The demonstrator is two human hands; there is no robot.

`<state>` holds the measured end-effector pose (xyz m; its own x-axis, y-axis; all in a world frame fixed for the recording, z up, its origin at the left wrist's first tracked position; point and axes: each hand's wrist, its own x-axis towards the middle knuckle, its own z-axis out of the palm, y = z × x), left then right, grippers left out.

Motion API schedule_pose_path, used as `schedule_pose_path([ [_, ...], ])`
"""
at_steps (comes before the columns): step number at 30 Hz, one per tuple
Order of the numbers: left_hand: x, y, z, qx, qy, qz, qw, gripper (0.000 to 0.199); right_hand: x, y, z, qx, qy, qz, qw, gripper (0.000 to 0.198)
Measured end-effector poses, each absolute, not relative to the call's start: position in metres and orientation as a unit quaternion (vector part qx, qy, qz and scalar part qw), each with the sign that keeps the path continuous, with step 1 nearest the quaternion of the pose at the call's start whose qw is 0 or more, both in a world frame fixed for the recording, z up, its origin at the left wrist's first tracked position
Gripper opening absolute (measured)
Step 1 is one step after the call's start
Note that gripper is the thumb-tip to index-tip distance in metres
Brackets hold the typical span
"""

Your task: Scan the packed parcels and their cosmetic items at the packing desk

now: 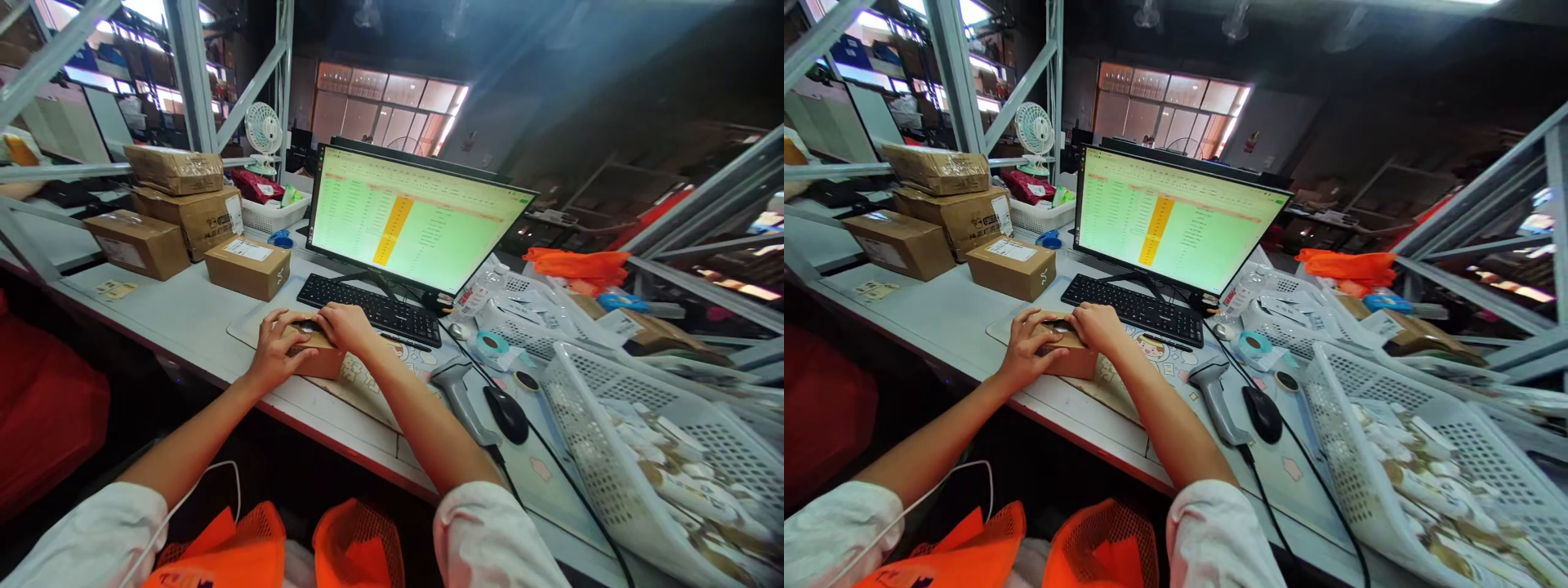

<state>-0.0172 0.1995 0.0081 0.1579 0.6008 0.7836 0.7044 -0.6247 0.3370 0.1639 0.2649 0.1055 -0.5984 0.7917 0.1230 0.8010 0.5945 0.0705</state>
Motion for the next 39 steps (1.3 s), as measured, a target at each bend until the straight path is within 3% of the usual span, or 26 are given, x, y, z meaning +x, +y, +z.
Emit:
schedule_pose_path([
  [6,-0.019,0.193,0.023,-0.802,-0.425,-0.416,0.049,0.017,0.160,0.309,0.093,-0.539,-0.838,0.036,0.078,0.052],
  [12,-0.019,0.210,0.083,-0.864,-0.439,-0.245,-0.037,0.011,0.161,0.335,0.076,-0.524,-0.845,0.089,0.061,0.056],
  [15,0.000,0.202,0.095,-0.857,-0.455,-0.235,0.055,0.026,0.164,0.336,0.072,-0.528,-0.840,0.102,0.070,0.056],
  [18,0.019,0.176,0.079,-0.824,-0.489,-0.229,0.173,0.023,0.165,0.335,0.070,-0.530,-0.836,0.114,0.084,0.057],
  [22,0.019,0.138,0.044,-0.816,-0.481,-0.231,0.225,0.024,0.164,0.333,0.067,-0.537,-0.829,0.123,0.100,0.055],
  [27,-0.004,0.141,0.063,-0.861,-0.458,-0.182,0.126,0.029,0.163,0.334,0.065,-0.537,-0.827,0.130,0.109,0.054],
  [33,-0.010,0.225,0.121,-0.907,-0.419,-0.003,-0.053,0.034,0.164,0.331,0.068,-0.544,-0.823,0.124,0.110,0.056],
  [35,0.001,0.241,0.127,-0.907,-0.417,0.030,-0.043,0.042,0.165,0.330,0.069,-0.545,-0.822,0.120,0.112,0.056],
  [39,0.022,0.241,0.128,-0.902,-0.427,0.056,0.039,0.028,0.167,0.329,0.069,-0.544,-0.823,0.117,0.113,0.051],
])
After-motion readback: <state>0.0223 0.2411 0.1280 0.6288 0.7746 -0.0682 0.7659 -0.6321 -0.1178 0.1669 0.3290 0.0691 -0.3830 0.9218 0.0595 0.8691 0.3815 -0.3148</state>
